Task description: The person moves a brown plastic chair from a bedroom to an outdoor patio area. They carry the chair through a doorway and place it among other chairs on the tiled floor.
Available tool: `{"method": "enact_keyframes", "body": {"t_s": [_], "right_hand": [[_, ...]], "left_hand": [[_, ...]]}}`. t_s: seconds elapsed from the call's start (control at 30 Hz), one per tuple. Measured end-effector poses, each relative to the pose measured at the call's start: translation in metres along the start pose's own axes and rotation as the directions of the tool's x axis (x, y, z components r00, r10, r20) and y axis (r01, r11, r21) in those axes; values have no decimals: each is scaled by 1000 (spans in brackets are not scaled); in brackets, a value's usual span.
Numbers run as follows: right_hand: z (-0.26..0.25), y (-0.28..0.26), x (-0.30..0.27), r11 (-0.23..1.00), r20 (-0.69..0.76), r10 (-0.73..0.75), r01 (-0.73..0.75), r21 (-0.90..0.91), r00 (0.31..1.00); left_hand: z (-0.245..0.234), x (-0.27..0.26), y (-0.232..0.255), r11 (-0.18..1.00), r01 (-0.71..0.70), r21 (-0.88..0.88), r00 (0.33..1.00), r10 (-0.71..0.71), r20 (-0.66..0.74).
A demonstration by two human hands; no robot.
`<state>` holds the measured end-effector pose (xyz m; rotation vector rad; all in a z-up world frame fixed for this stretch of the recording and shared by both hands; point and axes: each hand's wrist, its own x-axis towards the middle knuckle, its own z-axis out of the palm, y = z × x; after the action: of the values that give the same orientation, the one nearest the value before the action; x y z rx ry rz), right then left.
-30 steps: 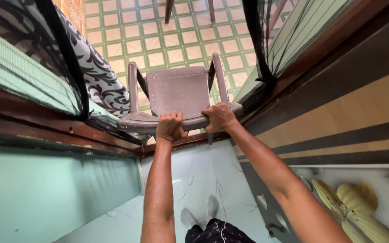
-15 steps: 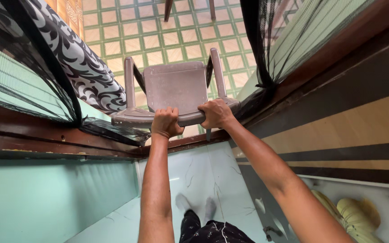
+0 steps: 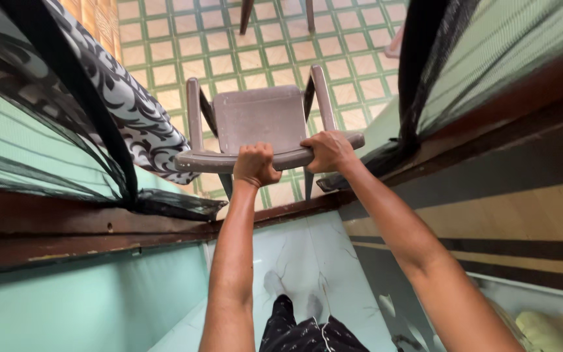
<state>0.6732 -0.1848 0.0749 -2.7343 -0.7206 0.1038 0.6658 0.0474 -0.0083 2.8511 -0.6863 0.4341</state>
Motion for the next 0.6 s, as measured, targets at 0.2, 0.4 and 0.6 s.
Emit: {"method": "enact_keyframes", "body": {"t_s": [0.2, 0.4, 0.6], "right_hand": [[2, 5, 9, 998, -71, 66, -65, 17, 995], [8, -1, 16, 984, -98, 180, -177, 32, 979], [16, -13, 21, 990, -103, 141, -142, -1, 985]], "left_hand": [[-1, 18, -7, 999, -28, 33, 1000, 28, 10], [0, 36, -29, 996, -89, 0, 994, 89, 62], [9, 30, -42, 994, -111, -4, 994, 111, 17]]}}
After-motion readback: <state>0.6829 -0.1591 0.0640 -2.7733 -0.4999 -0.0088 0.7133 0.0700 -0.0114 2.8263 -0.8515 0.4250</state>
